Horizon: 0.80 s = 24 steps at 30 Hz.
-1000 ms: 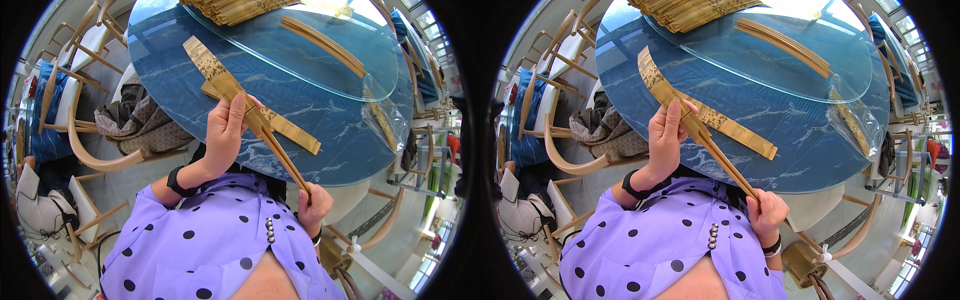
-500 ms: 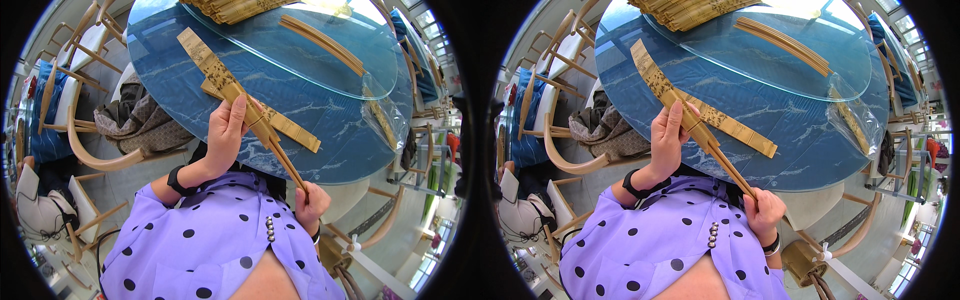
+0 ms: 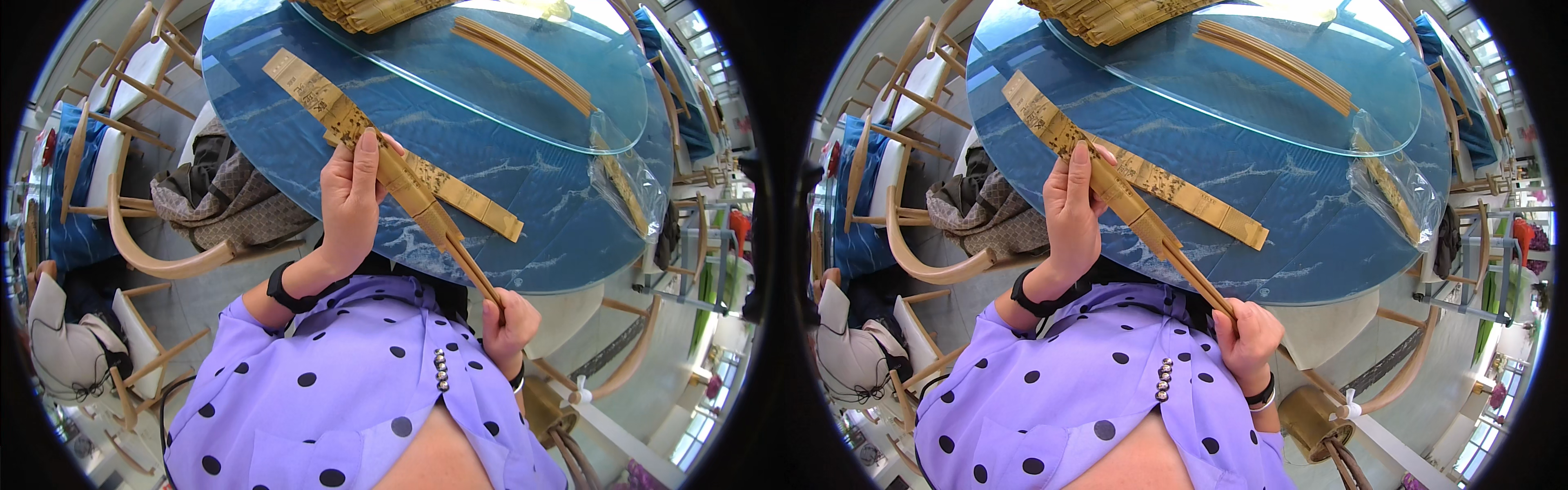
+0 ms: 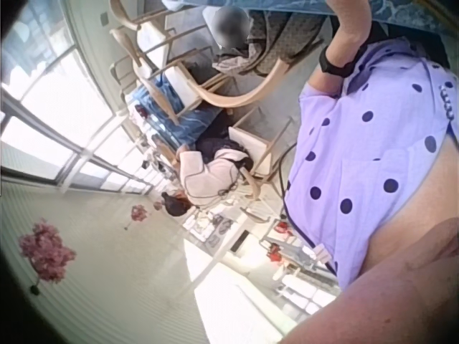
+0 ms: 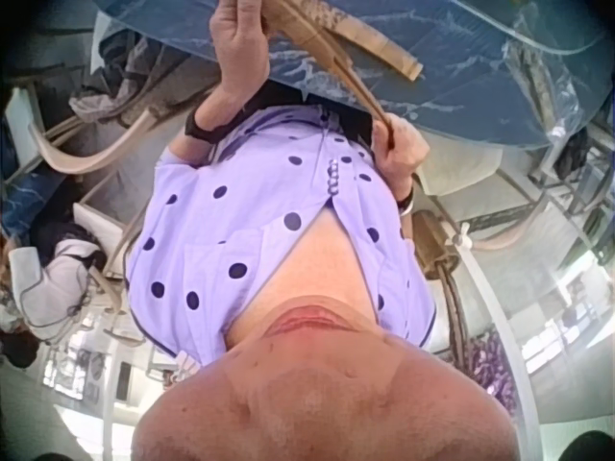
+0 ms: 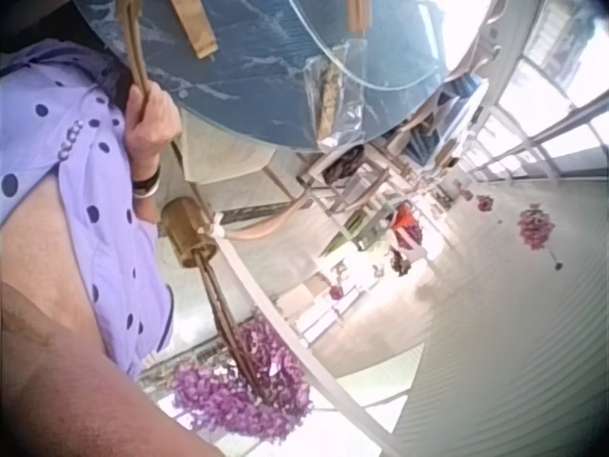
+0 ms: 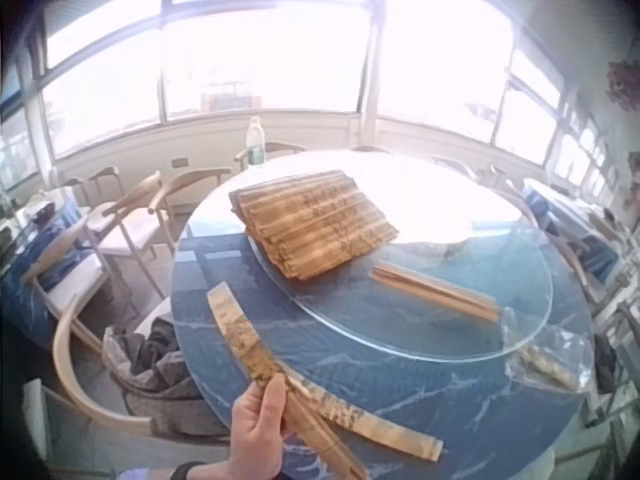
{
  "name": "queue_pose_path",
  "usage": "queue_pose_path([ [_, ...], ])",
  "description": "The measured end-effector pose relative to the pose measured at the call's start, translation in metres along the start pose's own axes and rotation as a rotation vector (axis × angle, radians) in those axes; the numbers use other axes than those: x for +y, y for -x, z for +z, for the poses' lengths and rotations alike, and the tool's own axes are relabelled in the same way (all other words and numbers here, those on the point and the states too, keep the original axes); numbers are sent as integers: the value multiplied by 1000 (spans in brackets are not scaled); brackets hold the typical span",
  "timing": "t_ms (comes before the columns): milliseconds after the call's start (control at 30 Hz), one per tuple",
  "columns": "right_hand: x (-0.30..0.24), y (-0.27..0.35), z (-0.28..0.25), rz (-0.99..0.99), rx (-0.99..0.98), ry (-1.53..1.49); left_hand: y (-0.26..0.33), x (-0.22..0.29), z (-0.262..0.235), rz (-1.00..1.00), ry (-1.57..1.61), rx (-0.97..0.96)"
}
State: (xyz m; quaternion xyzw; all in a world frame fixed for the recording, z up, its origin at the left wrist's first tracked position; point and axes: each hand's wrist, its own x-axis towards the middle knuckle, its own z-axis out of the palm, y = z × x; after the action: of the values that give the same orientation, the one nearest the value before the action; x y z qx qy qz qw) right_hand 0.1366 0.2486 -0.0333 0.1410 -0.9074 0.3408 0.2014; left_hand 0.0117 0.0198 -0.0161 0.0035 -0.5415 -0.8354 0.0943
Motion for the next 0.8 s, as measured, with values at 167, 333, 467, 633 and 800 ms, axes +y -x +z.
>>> queue_pose_path([
  [167, 3, -13, -4, 42, 15, -33, 4, -7, -2, 20, -48, -12],
  [333, 9, -26, -12, 28, -12, -34, 2, -7, -3, 24, -29, -15],
  [467, 9, -31, -14, 13, 16, -40, 3, -9, -3, -5, -6, -41],
  [633, 11, -35, -13, 52, 6, -53, 5, -9, 2, -53, 28, -62],
  [800, 11, -37, -10, 48, 14, -46, 7, -14, 9, -67, 40, -109],
])
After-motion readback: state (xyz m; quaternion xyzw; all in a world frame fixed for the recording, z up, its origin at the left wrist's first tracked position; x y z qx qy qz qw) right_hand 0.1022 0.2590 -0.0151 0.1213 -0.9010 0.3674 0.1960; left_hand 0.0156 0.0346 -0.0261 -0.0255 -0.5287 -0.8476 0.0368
